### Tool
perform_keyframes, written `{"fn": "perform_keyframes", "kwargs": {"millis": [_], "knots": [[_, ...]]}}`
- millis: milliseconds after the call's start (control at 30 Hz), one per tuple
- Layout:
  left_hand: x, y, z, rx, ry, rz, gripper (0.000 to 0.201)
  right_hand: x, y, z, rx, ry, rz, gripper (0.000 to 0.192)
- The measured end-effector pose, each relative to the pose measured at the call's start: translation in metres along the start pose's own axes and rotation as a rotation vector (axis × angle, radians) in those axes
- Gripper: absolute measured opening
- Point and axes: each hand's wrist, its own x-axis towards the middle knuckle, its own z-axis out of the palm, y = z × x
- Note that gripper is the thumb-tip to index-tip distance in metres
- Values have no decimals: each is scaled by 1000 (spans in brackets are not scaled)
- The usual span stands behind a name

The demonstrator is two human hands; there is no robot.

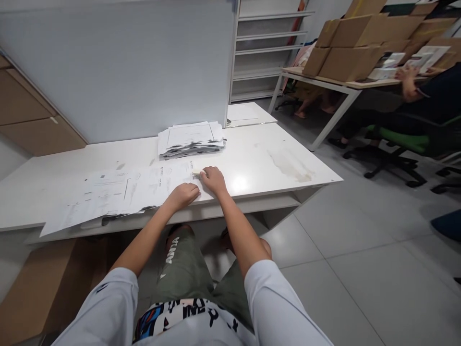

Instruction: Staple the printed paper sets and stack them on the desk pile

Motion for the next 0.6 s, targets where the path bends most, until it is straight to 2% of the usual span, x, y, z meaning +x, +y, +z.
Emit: {"fn": "perform_keyframes", "kwargs": {"millis": [200, 367, 467, 600], "knots": [[-3, 7, 7, 59, 197, 1, 30, -3, 0, -3, 39, 7, 54, 28], [-9, 10, 3, 32, 349, 14, 20, -4, 2, -2, 22, 56, 108, 30], [-10, 11, 0, -46, 336, -11, 18, -4, 4, 0, 20, 76, 112, 28], [-8, 10, -2, -154, 226, -36, 23, -4, 7, 4, 68, 150, 83, 24]]}}
